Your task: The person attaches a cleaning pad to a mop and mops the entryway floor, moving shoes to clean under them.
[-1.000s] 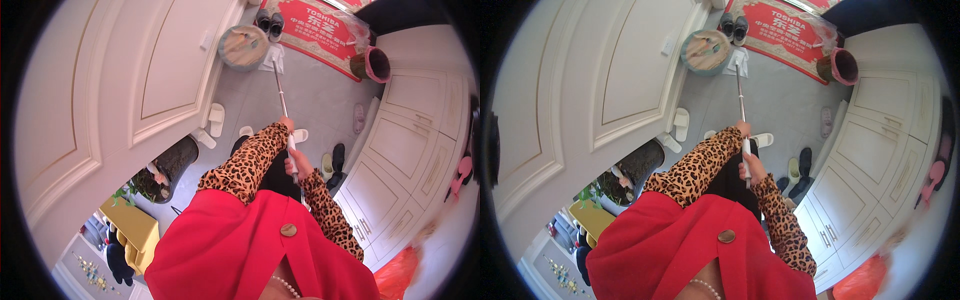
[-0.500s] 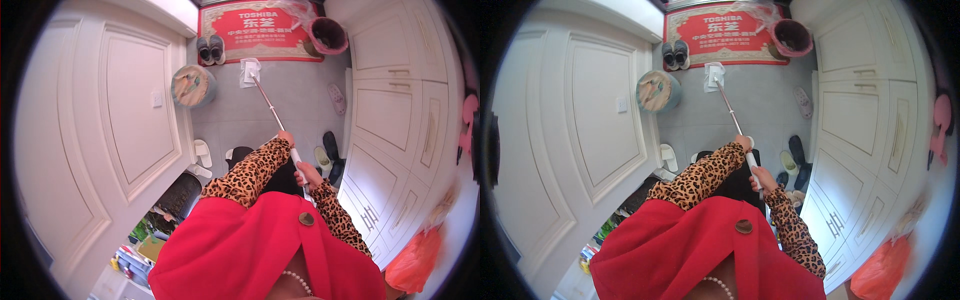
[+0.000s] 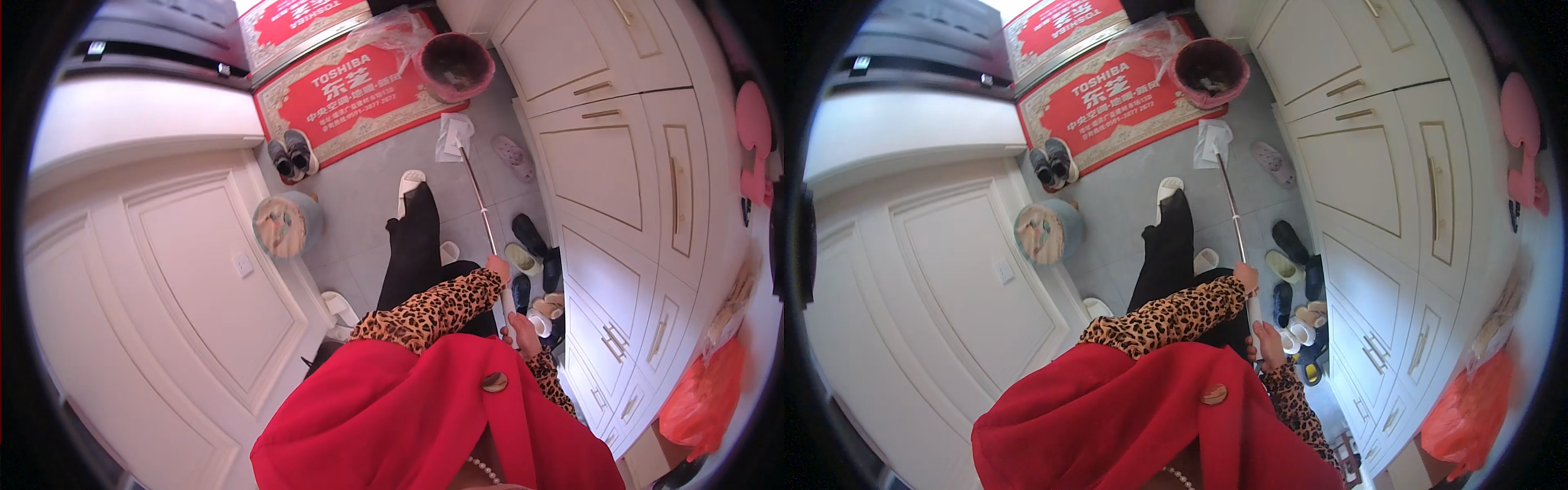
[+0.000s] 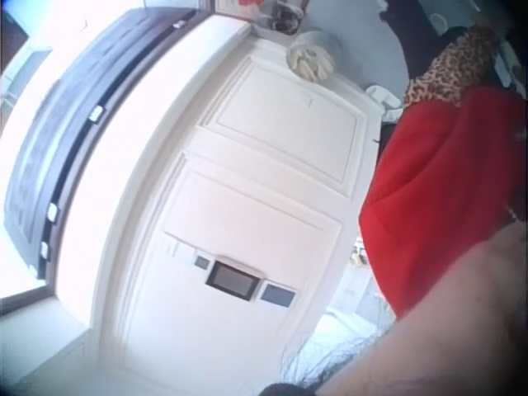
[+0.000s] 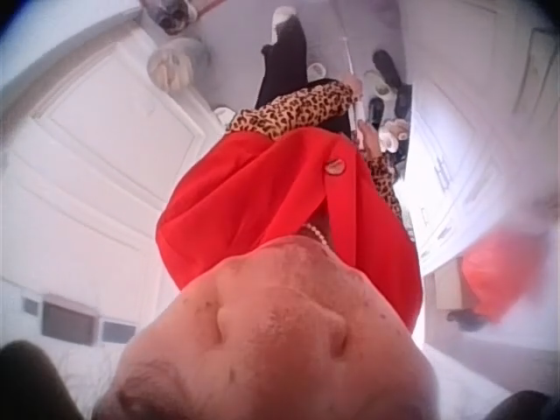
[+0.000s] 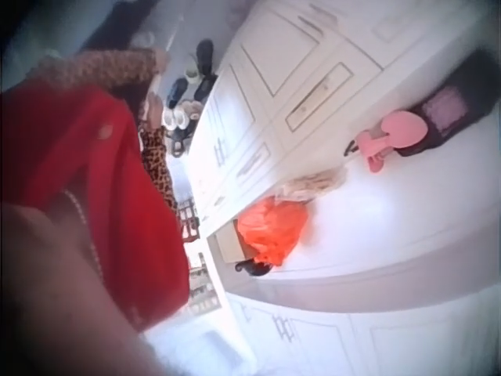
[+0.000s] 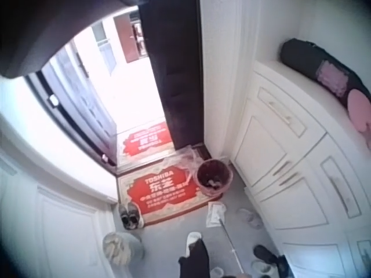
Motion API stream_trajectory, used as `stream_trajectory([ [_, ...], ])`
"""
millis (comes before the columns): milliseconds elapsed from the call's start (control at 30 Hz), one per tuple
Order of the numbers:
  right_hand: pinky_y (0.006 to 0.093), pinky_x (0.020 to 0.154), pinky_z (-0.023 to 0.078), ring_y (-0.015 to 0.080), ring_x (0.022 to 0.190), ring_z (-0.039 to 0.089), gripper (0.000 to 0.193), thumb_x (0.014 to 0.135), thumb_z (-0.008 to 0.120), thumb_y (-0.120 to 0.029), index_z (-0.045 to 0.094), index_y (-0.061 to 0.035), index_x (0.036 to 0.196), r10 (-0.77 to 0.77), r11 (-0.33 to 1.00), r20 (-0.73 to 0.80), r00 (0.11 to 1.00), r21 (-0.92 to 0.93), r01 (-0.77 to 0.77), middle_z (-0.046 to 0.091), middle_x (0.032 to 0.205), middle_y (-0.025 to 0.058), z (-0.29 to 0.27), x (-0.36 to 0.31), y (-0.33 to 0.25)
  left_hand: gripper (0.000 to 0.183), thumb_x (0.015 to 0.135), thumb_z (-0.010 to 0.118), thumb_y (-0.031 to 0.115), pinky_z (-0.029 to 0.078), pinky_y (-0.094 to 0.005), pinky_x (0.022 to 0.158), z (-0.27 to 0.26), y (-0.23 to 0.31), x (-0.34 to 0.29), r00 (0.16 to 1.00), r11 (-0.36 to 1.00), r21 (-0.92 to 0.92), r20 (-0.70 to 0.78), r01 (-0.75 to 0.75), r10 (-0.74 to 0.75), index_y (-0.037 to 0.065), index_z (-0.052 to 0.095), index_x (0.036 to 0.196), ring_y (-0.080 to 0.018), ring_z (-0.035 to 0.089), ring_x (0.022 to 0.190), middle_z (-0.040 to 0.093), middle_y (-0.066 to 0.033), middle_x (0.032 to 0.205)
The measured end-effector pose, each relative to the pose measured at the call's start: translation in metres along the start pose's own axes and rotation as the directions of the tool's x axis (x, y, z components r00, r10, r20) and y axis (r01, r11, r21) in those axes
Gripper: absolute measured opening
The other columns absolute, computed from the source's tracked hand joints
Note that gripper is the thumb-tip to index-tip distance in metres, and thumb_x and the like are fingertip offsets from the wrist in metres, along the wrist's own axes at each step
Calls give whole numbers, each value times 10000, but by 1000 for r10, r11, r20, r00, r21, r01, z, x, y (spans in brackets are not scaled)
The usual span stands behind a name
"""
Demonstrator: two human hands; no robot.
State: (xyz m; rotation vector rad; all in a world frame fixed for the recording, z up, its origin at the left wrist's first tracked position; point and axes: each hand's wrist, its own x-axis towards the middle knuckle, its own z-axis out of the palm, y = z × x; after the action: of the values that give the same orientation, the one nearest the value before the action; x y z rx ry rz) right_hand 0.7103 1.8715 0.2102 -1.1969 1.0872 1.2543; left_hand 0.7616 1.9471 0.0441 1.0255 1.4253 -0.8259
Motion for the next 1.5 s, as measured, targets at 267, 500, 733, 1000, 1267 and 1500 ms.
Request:
stream_trajectory([
  [267,224,340,290,120,411,370,188,821,472,-283,351,-158,894,-31,970,-107,994,238,56,424,605,36,40,37,-79,163,736,464,73,435,-358,371,38,58,62,820,735,379,374,-562,434,-82,443,782,-278,547,447,522,-177,532],
  [500,219,378,281,104,433,341,197,830,469,-310,401,-140,903,-108,802,231,967,595,-53,438,618,22,119,132,-148,208,770,495,130,451,-293,480,11,143,295,812,206,841,372,-500,450,-50,473,872,-222,558,574,560,-129,710],
  [733,247,432,356,110,485,357,421,848,323,-476,403,-78,735,-348,626,479,806,759,-180,376,588,13,140,197,-150,341,795,482,134,464,-290,604,-15,217,234,789,-26,931,323,-364,522,-80,384,1041,-233,563,775,535,-191,904],
  [1000,224,380,289,98,419,329,358,854,362,-427,423,-75,873,-366,523,627,688,750,-406,401,568,20,128,195,-107,277,793,470,107,466,-335,625,-47,225,132,892,414,836,180,-361,415,-75,379,981,-294,551,846,535,-238,893],
  [1267,215,362,301,81,426,337,316,853,412,-344,411,-61,993,-210,700,245,947,714,-30,411,584,18,105,160,-55,141,796,426,101,422,-373,618,-47,125,152,912,555,777,59,-297,406,-6,374,871,-296,532,757,535,-183,800],
  [1500,202,336,328,76,359,389,358,841,439,-353,424,-38,1011,-427,532,242,871,847,25,442,557,13,130,282,-53,197,774,477,117,446,-415,597,-38,172,225,810,418,805,127,-421,572,-13,391,893,-358,543,758,541,-224,823],
])
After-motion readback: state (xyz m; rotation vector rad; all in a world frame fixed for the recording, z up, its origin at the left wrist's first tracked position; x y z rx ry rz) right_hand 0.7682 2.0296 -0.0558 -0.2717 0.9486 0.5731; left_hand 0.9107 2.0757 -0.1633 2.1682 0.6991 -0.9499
